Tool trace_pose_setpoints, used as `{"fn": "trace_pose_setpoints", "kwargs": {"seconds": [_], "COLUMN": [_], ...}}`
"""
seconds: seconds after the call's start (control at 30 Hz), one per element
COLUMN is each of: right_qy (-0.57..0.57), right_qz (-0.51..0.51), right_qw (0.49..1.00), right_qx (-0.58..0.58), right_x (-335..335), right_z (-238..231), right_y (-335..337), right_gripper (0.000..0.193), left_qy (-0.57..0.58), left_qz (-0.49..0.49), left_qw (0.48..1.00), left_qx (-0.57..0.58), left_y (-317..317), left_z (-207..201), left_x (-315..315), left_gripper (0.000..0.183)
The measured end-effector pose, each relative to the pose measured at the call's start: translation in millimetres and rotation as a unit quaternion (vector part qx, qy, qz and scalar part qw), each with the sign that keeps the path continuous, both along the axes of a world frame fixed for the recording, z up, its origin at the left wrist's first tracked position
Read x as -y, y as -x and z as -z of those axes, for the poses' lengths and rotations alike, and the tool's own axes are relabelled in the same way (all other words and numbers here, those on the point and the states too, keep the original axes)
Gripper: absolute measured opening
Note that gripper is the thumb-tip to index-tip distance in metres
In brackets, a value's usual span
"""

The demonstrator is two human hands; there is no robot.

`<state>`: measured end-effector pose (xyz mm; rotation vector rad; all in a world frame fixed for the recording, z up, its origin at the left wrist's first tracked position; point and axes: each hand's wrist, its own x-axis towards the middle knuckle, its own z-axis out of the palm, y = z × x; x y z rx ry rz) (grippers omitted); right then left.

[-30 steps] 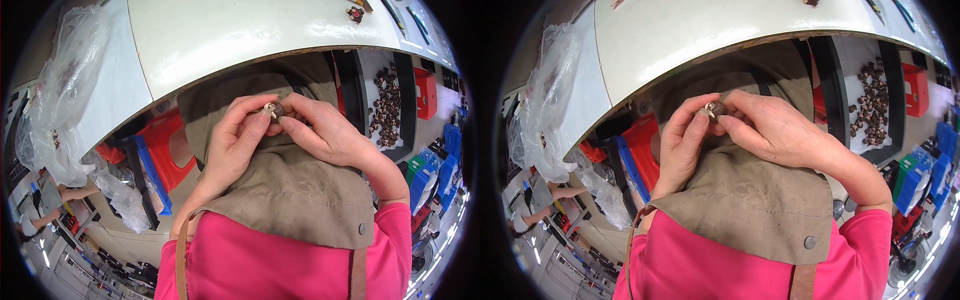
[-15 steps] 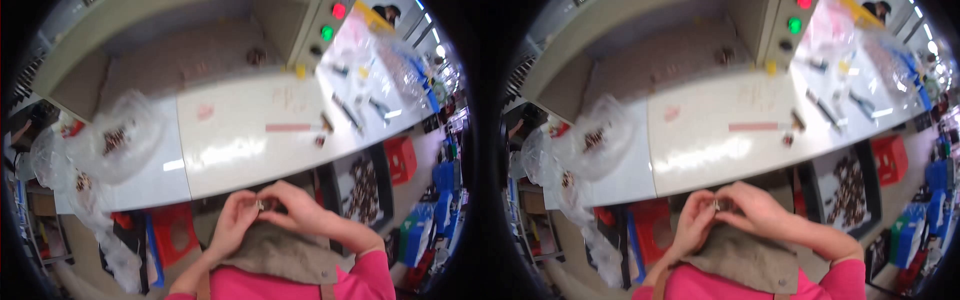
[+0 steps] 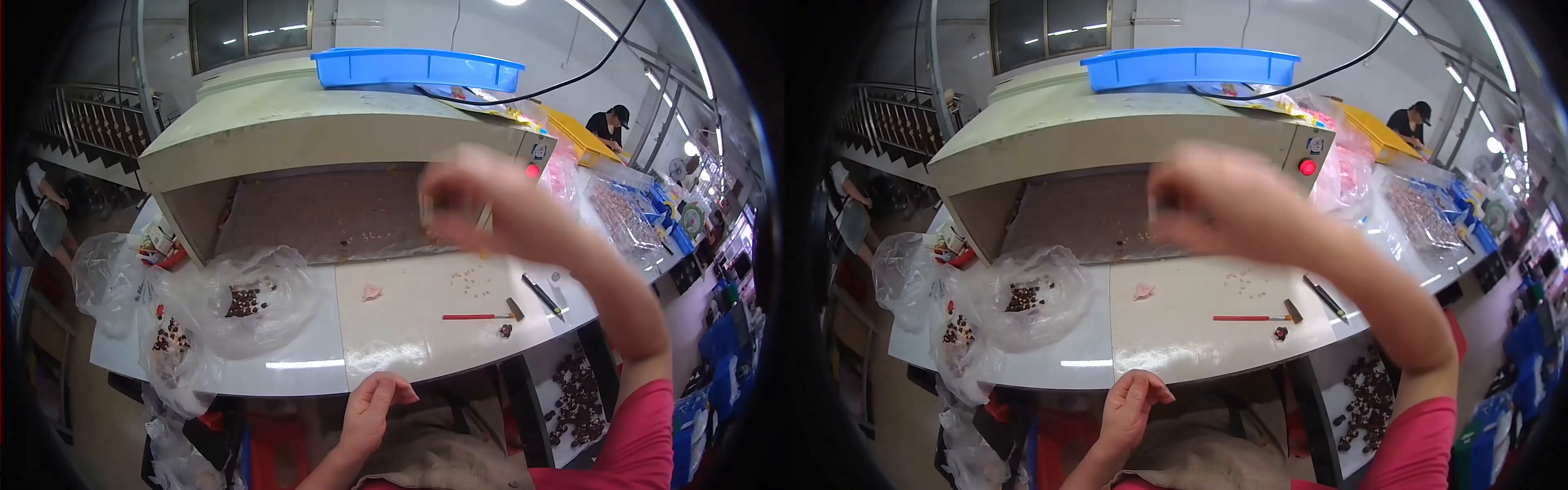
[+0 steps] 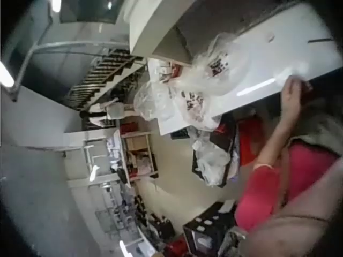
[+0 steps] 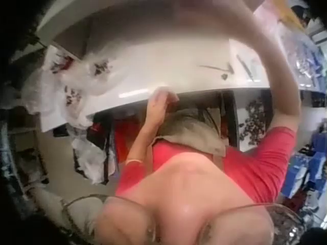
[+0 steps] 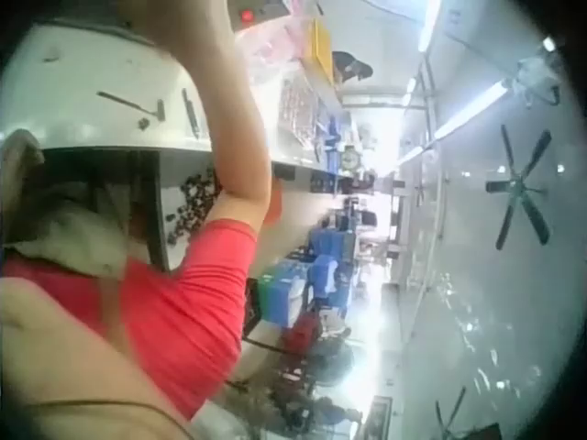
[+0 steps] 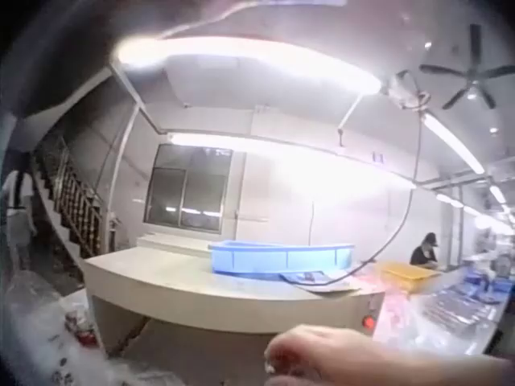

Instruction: Apply glue to small brown components and attach gold metal studs at a factory workstation.

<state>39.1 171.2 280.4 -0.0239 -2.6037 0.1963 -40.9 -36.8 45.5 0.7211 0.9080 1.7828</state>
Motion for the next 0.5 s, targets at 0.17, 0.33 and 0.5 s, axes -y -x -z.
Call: {"fn": "trace_pose_setpoints", "kwargs": {"seconds": [0.17, 0.33, 0.5], "right_qy": [-0.172, -0.101, 0.045], "right_qz": [0.284, 0.147, -0.002], "right_qw": [0.932, 0.952, 0.995], "right_qx": [-0.145, -0.247, -0.089], "right_x": [-73.9, -74.6, -33.8], "right_z": [-118.2, -93.9, 13.0], "right_y": [52.9, 46.3, 34.4], "right_gripper": [0.044, 0.03, 0.021], "left_qy": [-0.007, -0.033, -0.013], "left_qz": [0.007, -0.077, -0.152], "left_qw": [0.998, 0.965, 0.921], "left_qx": [-0.058, -0.249, -0.359], "left_y": [4.9, 27.3, 62.0], "left_z": [-22.4, -10.6, 8.1], "left_x": [-14.8, -27.7, -35.4], "left_gripper": [0.023, 0.016, 0.01]}}
